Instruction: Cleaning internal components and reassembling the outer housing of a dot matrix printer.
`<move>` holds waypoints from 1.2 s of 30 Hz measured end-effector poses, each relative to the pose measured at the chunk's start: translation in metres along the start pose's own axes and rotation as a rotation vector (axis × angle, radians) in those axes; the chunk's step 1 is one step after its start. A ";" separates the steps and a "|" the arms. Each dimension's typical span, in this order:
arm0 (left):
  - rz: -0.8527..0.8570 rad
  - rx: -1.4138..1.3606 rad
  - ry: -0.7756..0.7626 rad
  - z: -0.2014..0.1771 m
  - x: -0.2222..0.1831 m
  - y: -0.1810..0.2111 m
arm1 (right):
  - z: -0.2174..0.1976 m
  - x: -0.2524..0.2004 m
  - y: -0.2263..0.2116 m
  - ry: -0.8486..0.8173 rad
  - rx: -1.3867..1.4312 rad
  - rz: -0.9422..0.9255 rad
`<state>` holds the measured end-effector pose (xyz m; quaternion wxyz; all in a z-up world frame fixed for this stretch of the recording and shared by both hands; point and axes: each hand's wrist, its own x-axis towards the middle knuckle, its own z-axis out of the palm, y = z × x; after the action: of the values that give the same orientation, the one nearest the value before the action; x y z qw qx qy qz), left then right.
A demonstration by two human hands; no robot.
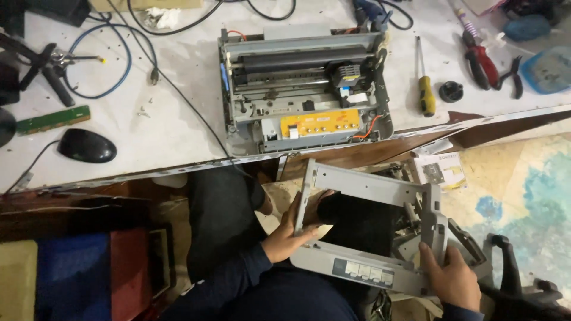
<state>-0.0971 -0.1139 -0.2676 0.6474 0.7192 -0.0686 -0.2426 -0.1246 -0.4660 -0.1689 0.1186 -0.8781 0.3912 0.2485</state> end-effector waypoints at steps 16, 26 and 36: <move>0.023 0.272 0.197 -0.029 -0.003 0.013 | -0.033 -0.008 -0.056 0.254 0.111 -0.267; 0.536 0.571 0.645 -0.065 -0.024 0.096 | -0.040 0.023 -0.065 0.798 0.328 -0.931; 0.535 0.514 0.546 -0.067 -0.029 0.087 | -0.025 0.051 -0.059 0.629 0.202 -0.833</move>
<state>-0.0742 -0.0552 -0.1737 0.4823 0.8511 -0.1366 0.1561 -0.0430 -0.4685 -0.1741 0.1683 -0.9754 0.0478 -0.1341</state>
